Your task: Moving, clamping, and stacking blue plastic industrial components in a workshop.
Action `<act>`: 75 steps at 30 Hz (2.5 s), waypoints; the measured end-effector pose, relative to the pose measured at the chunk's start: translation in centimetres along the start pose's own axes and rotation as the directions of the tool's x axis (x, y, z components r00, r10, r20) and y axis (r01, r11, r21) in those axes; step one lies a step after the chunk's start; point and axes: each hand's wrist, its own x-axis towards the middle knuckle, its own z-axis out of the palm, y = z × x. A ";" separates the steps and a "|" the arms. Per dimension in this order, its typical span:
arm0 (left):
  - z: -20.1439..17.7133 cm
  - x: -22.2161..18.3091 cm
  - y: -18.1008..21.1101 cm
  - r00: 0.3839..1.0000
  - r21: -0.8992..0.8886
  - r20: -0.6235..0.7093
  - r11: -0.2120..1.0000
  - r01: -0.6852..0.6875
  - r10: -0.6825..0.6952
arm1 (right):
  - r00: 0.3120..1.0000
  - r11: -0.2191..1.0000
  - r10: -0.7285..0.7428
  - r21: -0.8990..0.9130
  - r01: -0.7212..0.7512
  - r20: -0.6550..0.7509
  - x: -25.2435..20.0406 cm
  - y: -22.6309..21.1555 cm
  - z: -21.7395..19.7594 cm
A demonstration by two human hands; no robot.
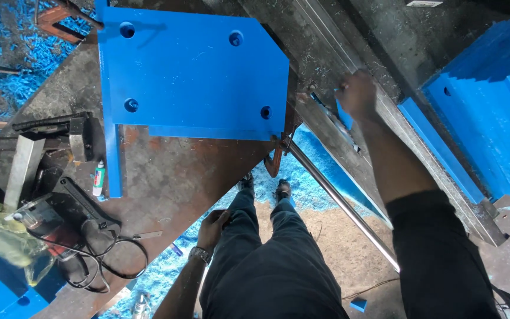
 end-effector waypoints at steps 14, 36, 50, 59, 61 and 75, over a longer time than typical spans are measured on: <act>-0.1 2.3 -3.9 0.999 0.048 -0.033 0.998 0.042 -0.040 | 0.967 0.993 0.116 -0.046 -0.108 0.228 -2.3 2.3 3.7; -6.1 3.5 1.8 0.944 -0.312 -0.320 0.932 -0.185 0.081 | 0.839 0.628 -0.503 0.755 0.189 0.208 -22.2 -30.7 -14.7; -7.8 2.3 -7.6 0.383 0.393 -0.820 0.905 -0.161 0.425 | 0.861 0.770 -0.409 0.621 0.147 0.303 -28.0 -17.9 -11.6; -0.7 7.0 -8.4 0.923 -0.968 -0.248 0.120 -0.221 -0.295 | 0.754 0.894 -0.205 0.434 -0.116 0.624 -31.1 -16.9 -8.4; -1.2 8.7 -7.6 0.900 -0.934 -0.252 -0.155 -0.323 -0.357 | 0.741 0.905 -0.211 0.414 -0.098 0.637 -30.6 -17.3 -6.2; -0.6 9.5 -9.0 0.910 -0.938 -0.241 -0.160 -0.308 -0.338 | 0.690 0.834 -0.489 0.519 0.189 0.533 -27.7 -18.3 -5.5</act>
